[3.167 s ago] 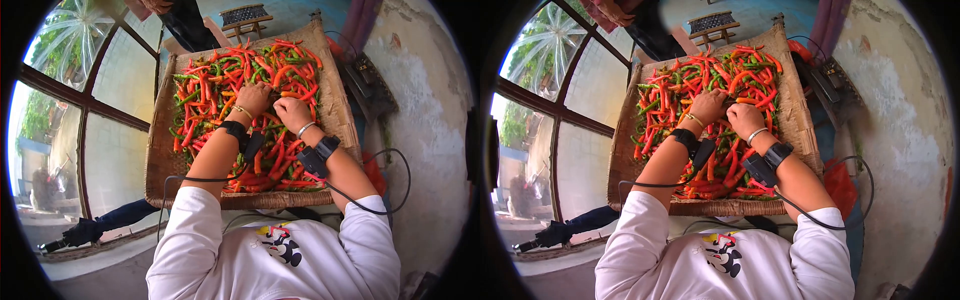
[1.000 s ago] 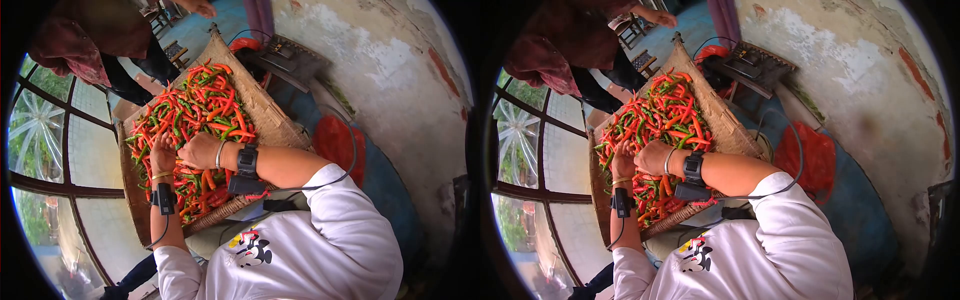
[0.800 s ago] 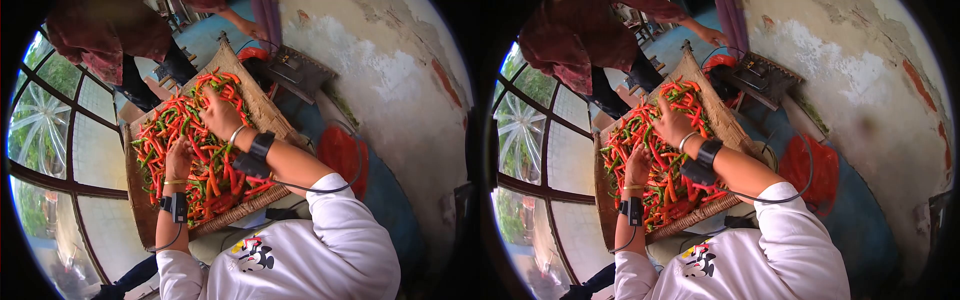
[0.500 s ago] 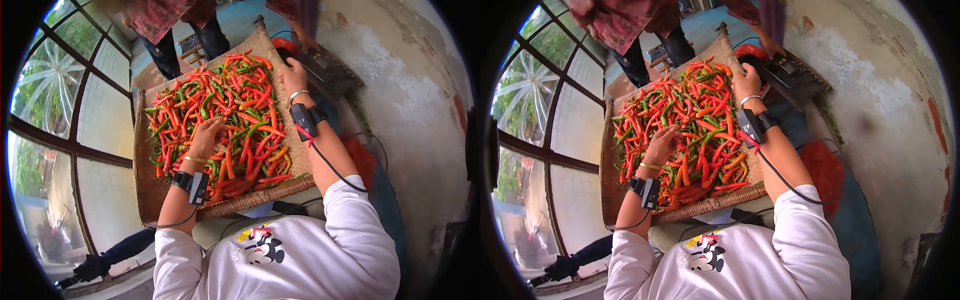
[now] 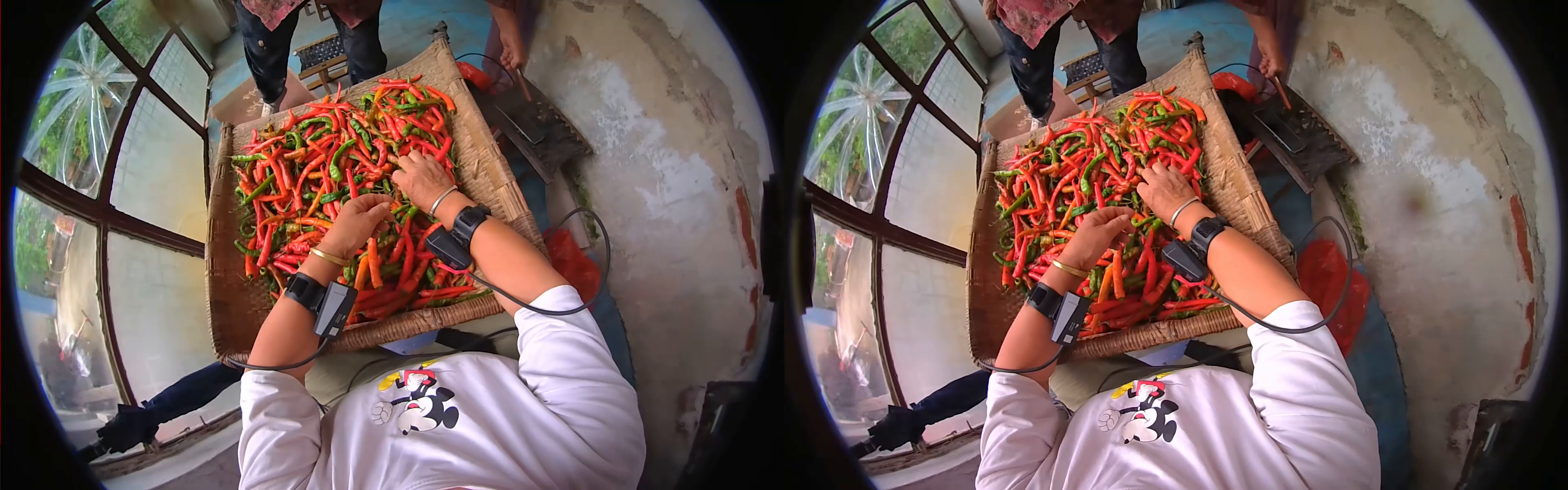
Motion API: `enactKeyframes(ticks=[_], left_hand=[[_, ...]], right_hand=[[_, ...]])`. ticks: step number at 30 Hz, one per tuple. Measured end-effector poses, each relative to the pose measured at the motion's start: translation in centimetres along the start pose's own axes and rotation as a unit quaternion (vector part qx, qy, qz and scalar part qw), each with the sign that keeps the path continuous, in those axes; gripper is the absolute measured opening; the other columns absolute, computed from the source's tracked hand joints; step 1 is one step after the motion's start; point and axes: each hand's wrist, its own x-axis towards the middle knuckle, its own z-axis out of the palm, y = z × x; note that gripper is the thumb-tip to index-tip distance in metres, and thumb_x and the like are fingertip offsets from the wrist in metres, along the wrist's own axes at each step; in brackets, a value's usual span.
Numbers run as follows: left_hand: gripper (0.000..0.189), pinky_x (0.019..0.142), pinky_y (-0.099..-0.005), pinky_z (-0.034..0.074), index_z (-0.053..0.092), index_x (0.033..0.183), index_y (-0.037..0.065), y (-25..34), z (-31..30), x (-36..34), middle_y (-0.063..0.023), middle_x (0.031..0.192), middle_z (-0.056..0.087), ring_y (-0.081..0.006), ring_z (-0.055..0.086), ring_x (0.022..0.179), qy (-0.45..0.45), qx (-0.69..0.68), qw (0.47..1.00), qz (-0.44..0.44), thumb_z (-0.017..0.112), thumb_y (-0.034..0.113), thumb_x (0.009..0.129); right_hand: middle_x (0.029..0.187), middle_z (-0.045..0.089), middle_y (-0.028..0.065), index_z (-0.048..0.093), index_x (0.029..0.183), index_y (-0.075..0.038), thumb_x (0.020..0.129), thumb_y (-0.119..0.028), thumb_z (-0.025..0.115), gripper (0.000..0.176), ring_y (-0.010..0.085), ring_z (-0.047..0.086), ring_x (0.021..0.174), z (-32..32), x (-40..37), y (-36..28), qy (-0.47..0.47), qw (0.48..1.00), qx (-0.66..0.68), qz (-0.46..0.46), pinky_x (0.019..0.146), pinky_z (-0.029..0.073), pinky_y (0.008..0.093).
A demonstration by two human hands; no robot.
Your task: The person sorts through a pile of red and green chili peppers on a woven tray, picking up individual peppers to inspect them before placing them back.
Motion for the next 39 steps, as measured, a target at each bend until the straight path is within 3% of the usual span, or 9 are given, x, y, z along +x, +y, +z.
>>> enactKeyframes(ticks=[6,10,15,21,25,26,31,33,39], left_hand=[[0.024,0.056,-0.0193,0.045,0.054,0.104,0.002,-0.4,-0.5,0.3,-0.001,0.077,0.058,-0.007,0.053,0.061,0.007,-0.03,0.999,0.019,0.048,0.017,0.087],[0.024,0.058,-0.0204,0.045,0.053,0.104,-0.001,-0.5,-0.7,0.5,-0.0025,0.08,0.058,-0.0079,0.053,0.065,0.063,-0.052,0.993,0.087,0.051,0.015,0.086],[0.032,0.06,-0.0215,0.046,0.05,0.109,-0.003,-0.6,-0.3,0.5,-0.0049,0.088,0.058,-0.0104,0.054,0.072,0.102,-0.02,0.974,0.199,0.053,0.019,0.086],[0.029,0.056,-0.0308,0.046,0.061,0.089,0.003,0.6,-0.8,-0.7,-0.0118,0.068,0.06,-0.0223,0.058,0.059,0.133,0.473,0.84,0.231,0.067,0.026,0.072],[0.024,0.053,-0.0309,0.044,0.062,0.081,0.004,0.5,-1.2,-0.6,-0.0095,0.063,0.059,-0.0191,0.056,0.054,0.107,0.489,0.836,0.223,0.066,0.027,0.072],[0.023,0.052,-0.0302,0.044,0.063,0.078,0.004,0.0,-1.6,-0.3,-0.0083,0.061,0.058,-0.0168,0.054,0.053,0.062,0.392,0.899,0.187,0.065,0.026,0.073],[0.024,0.045,-0.0214,0.04,0.061,0.075,0.0,1.7,-3.9,0.0,0.0004,0.057,0.055,-0.0061,0.047,0.048,0.063,0.117,0.991,0.026,0.062,0.024,0.078],[0.024,0.045,-0.0184,0.038,0.061,0.076,0.001,1.7,-5.7,0.7,0.0012,0.057,0.054,-0.0052,0.045,0.047,0.114,0.019,0.992,0.049,0.06,0.025,0.08],[0.044,0.056,-0.0198,0.046,0.032,0.126,0.001,1.1,-9.6,2.5,-0.0028,0.086,0.057,-0.0083,0.055,0.07,0.192,-0.319,0.92,0.12,0.047,0.018,0.088]], right_hand=[[0.074,0.048,0.004,0.053,0.068,-0.011,0.068,-0.014,0.054,0.003,0.0208,0.05,0.076,-4.2,1.9,0.1,0.149,0.985,-0.078,0.02,0.061,0.046,0.0306],[0.074,0.056,0.0048,0.062,0.083,-0.006,0.071,-0.006,0.061,0.012,0.0194,0.055,0.067,-6.2,2.6,-0.1,0.287,0.924,0.224,0.113,0.06,0.045,0.0298],[0.065,0.056,-0.0007,0.063,0.085,-0.002,0.081,-0.019,0.059,0.019,0.0041,0.046,0.053,-5.0,2.0,-1.8,0.093,0.714,0.611,0.328,0.043,0.037,0.0206],[0.063,0.054,-0.0001,0.061,0.081,-0.002,0.086,-0.031,0.051,0.031,0.0047,0.046,0.051,-4.9,1.5,-3.1,0.012,0.675,0.656,0.339,0.043,0.035,0.0176],[0.06,0.053,0.0004,0.061,0.079,-0.002,0.086,-0.04,0.045,0.042,0.0059,0.044,0.047,-4.2,1.3,-2.7,-0.011,0.597,0.708,0.376,0.04,0.035,0.0198],[0.06,0.053,0.0009,0.061,0.078,-0.001,0.087,-0.043,0.042,0.046,0.0065,0.044,0.046,-4.2,1.2,-2.3,-0.016,0.565,0.729,0.386,0.04,0.035,0.0202],[0.059,0.054,0.0045,0.06,0.078,-0.001,0.086,-0.041,0.043,0.044,0.0155,0.051,0.049,-3.9,1.1,1.4,-0.025,0.724,0.563,0.398,0.044,0.041,0.0282],[0.066,0.056,0.0085,0.062,0.081,-0.005,0.083,-0.03,0.05,0.027,0.0274,0.057,0.062,-3.8,0.8,3.2,-0.047,0.962,0.109,0.245,0.055,0.046,0.0369],[0.099,0.047,0.0125,0.059,0.093,-0.011,0.075,-0.007,0.057,0.019,0.031,0.051,0.093,-3.0,-0.8,4.0,-0.173,0.958,-0.001,0.23,0.078,0.045,0.0418]])
